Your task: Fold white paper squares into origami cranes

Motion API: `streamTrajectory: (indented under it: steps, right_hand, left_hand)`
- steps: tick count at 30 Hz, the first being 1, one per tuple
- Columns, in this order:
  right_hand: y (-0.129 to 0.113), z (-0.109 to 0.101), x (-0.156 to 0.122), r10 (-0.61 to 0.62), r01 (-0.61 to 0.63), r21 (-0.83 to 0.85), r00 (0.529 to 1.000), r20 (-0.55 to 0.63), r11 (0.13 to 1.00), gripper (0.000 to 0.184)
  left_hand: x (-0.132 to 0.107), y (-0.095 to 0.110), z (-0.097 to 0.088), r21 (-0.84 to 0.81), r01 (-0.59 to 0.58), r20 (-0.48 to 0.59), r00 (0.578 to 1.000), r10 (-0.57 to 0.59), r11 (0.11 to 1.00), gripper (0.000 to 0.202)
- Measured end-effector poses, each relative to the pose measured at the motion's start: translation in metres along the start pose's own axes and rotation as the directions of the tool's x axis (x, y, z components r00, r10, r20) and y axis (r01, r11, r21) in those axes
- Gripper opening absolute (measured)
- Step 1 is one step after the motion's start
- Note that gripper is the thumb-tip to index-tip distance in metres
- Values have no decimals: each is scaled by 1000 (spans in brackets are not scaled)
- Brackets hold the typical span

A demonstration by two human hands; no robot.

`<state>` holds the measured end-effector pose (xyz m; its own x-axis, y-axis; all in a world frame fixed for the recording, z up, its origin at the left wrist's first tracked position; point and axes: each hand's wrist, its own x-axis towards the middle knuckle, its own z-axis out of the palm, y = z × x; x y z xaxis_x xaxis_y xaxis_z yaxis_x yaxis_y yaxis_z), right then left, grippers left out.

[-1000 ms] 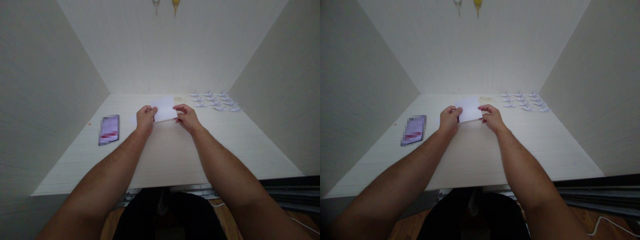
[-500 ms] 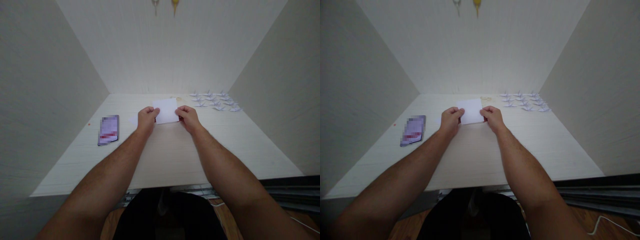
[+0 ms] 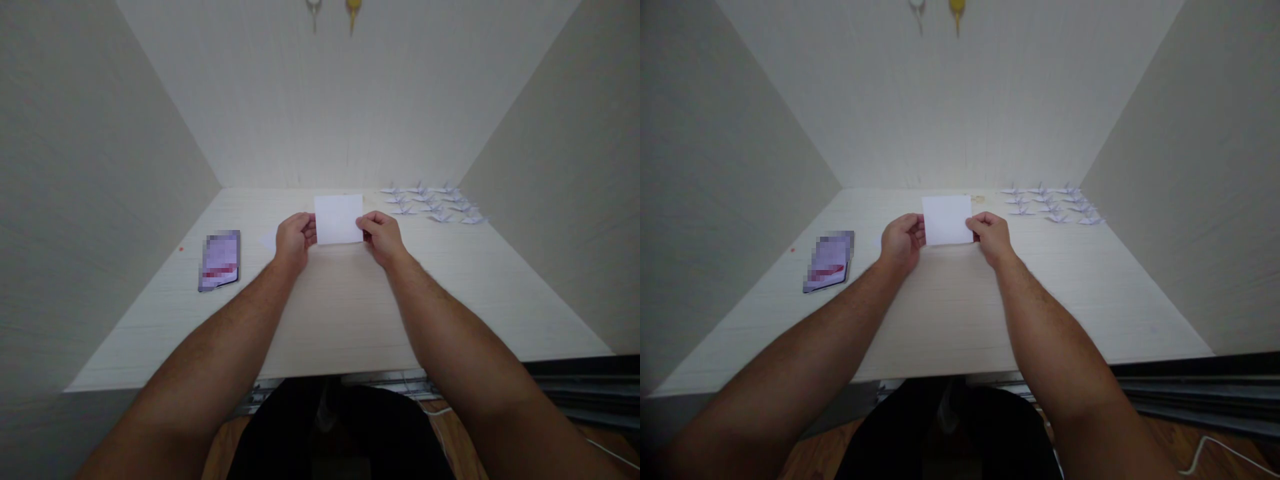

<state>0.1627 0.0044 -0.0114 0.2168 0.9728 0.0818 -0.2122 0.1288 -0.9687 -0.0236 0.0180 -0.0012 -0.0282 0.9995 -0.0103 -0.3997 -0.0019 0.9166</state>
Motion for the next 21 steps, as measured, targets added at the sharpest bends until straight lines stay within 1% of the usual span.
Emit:
streamTrajectory:
  steps: [7,16,21]
  right_hand:
    - [2,-1,1,-6,5,21,1000,13,1000,23]
    - [1,0,0,-1,1,14,1000,19,1000,25]
    - [1,1,0,0,0,22,1000,22,1000,22]
  left_hand:
    - [1,-2,-2,-29,-13,7,1000,14,999,15]
    - [-4,0,1,28,-38,-11,999,38,999,16]
    - [-6,2,2,19,-57,-26,998,57,998,18]
